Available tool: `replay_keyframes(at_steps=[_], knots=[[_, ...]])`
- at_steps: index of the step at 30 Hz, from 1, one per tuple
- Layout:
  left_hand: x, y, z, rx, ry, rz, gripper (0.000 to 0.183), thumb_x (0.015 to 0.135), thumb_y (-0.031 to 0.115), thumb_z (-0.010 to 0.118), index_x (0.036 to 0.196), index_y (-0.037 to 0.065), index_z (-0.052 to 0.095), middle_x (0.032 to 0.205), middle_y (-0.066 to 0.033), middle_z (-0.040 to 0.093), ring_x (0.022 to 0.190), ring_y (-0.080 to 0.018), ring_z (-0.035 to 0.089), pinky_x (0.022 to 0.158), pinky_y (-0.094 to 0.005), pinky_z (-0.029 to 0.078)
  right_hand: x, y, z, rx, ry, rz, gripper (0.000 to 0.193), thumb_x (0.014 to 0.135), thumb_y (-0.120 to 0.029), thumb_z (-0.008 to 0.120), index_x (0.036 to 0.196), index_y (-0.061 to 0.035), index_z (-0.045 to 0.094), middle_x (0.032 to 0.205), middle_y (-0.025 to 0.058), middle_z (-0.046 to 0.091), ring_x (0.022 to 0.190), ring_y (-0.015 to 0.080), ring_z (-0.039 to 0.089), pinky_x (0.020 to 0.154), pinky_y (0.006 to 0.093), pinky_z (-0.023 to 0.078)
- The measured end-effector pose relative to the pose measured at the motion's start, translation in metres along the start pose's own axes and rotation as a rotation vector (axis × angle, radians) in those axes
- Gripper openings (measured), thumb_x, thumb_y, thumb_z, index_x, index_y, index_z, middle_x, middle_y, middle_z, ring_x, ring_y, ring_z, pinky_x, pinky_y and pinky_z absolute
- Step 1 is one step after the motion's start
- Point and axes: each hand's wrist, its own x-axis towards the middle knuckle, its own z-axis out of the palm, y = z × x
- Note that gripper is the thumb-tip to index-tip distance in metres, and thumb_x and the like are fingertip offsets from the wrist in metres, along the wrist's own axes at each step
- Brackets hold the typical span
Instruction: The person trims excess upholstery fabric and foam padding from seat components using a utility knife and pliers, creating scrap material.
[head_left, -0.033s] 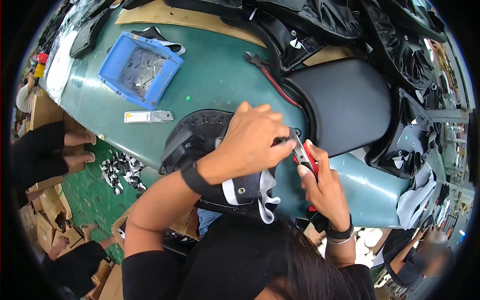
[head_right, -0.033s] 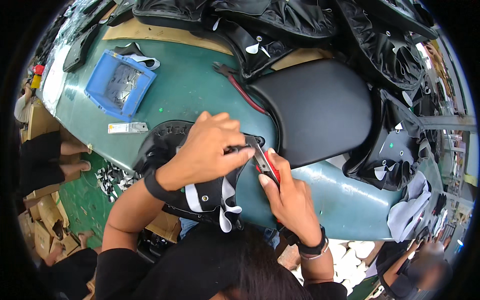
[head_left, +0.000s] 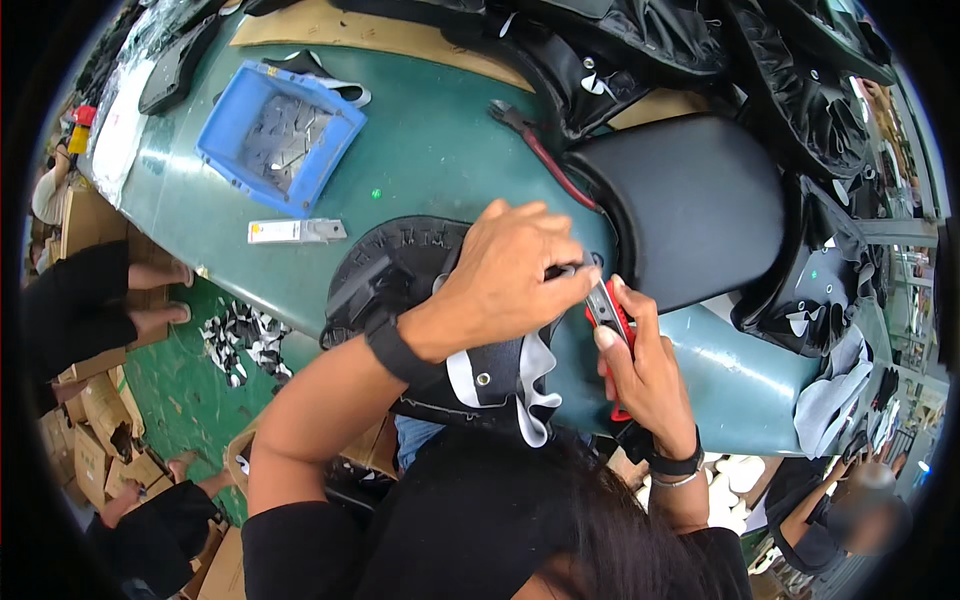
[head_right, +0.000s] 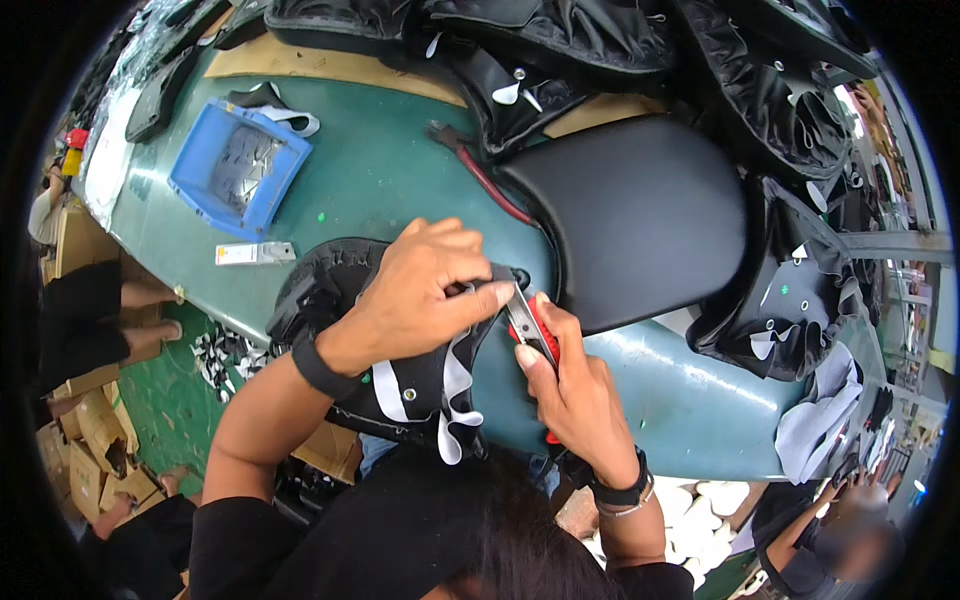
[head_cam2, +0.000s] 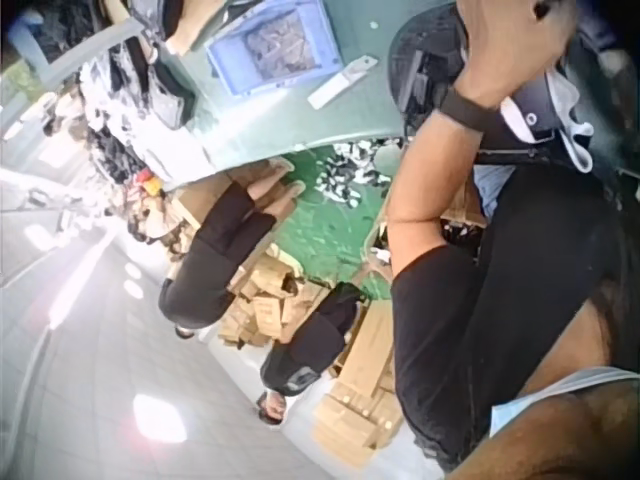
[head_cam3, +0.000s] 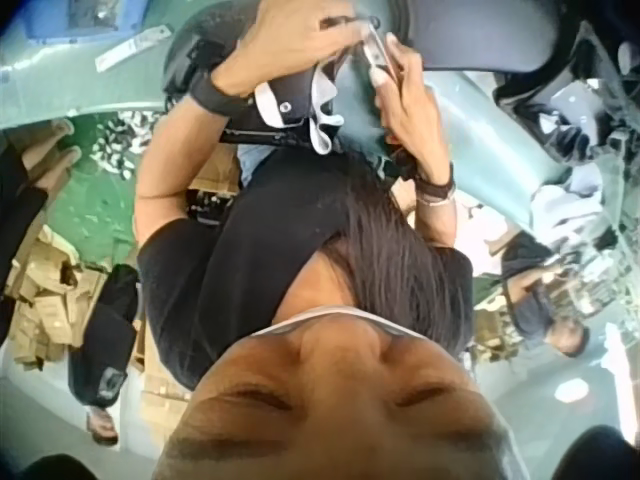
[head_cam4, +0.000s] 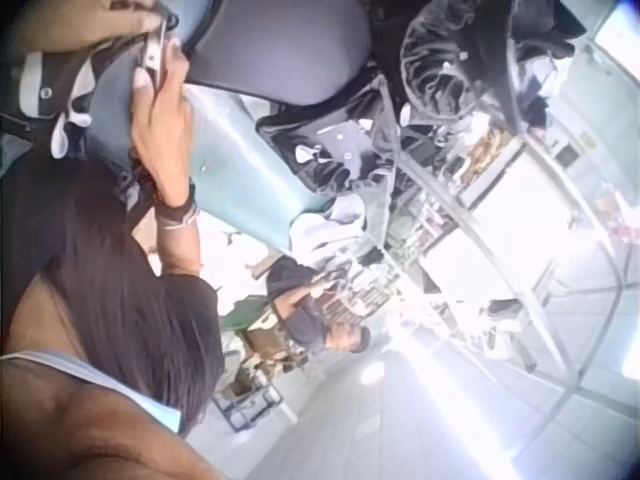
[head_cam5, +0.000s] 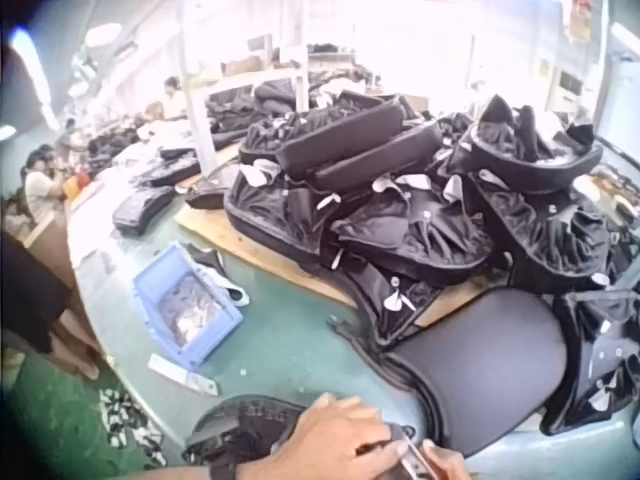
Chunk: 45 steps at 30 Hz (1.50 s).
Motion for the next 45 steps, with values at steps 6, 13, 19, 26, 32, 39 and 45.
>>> replay_keyframes(at_steps=[6, 13, 19, 26, 32, 39, 45], knots=[[0.013, -0.005, -0.009, -0.960, 0.054, -0.183, 0.030, 0.094, 0.021, 0.062, 0.075, -0.001, 0.055, 0.077, -0.0008, 0.046, 0.075, -0.0132, 0.042, 0.071, -0.0277, 0.036, -0.003, -0.004, -0.010, 0.040, -0.169, 0.177, 0.043, 0.097, -0.023, 0.055, 0.136, -0.0084, 0.043, 0.072, 0.0130, 0.063, 0.052, 0.0264, 0.059, 0.056, 0.0382, 0.047], [0.015, -0.014, -0.041, -1.650, 0.052, -0.222, 0.034, 0.096, 0.030, 0.058, 0.112, 0.000, 0.056, 0.107, -0.0084, 0.064, 0.092, -0.0171, 0.063, 0.079, -0.0297, 0.053, -0.024, 0.026, -0.032, -0.245, -0.464, -0.320, 0.039, 0.094, -0.030, 0.058, 0.130, -0.0177, 0.053, 0.090, 0.0118, 0.069, 0.061, 0.0349, 0.062, 0.055, 0.0421, 0.045], [-0.022, 0.021, -0.052, 0.148, -0.457, 0.065, 0.025, 0.079, 0.030, 0.072, 0.086, 0.007, 0.064, 0.075, -0.0083, 0.064, 0.069, -0.0247, 0.060, 0.061, -0.0384, 0.049, -0.011, -0.016, -0.049, -0.677, -0.380, -0.378, 0.040, 0.090, -0.030, 0.064, 0.127, -0.0194, 0.058, 0.071, 0.0046, 0.066, 0.056, 0.0302, 0.061, 0.049, 0.0397, 0.042], [-0.023, -0.008, -0.017, -0.513, -0.225, 0.057, 0.027, 0.070, 0.023, 0.071, 0.057, 0.008, 0.053, 0.062, -0.0001, 0.051, 0.065, -0.0184, 0.049, 0.076, -0.0341, 0.030, -0.050, 0.003, -0.018, -0.813, -0.195, -0.328, 0.046, 0.089, -0.032, 0.065, 0.132, -0.0201, 0.055, 0.062, 0.0079, 0.058, 0.049, 0.0302, 0.057, 0.048, 0.0404, 0.043], [-0.028, -0.010, -0.022, -1.320, 0.020, -0.393, 0.034, 0.075, 0.006, 0.071, 0.056, 0.004, 0.043, 0.066, -0.0005, 0.042, 0.068, -0.0108, 0.040, 0.063, -0.0259, 0.030, -0.081, 0.015, 0.022, -0.815, 0.248, -0.440, 0.054, 0.084, -0.023, 0.070, 0.133, -0.0077, 0.053, 0.063, 0.0093, 0.058, 0.055, 0.0298, 0.060, 0.051, 0.0405, 0.045], [-0.027, -0.002, -0.086, -0.142, -0.275, -0.172, 0.031, 0.081, 0.024, 0.074, 0.068, 0.000, 0.059, 0.094, -0.0105, 0.062, 0.083, -0.0246, 0.062, 0.073, -0.0332, 0.048, -0.043, -0.014, -0.018, -0.932, 0.065, -0.247, 0.049, 0.088, -0.027, 0.065, 0.135, -0.0190, 0.053, 0.063, 0.0096, 0.058, 0.049, 0.0300, 0.057, 0.047, 0.0404, 0.041], [0.002, -0.025, -0.053, -0.850, -0.155, -0.167, 0.041, 0.101, 0.038, 0.048, 0.081, 0.004, 0.059, 0.084, -0.0042, 0.064, 0.075, -0.0127, 0.056, 0.072, -0.0270, 0.044, -0.012, -0.030, -0.004, -0.963, 0.041, -0.268, 0.050, 0.092, -0.030, 0.059, 0.139, -0.0160, 0.046, 0.062, 0.0126, 0.061, 0.050, 0.0334, 0.058, 0.047, 0.0425, 0.039]])
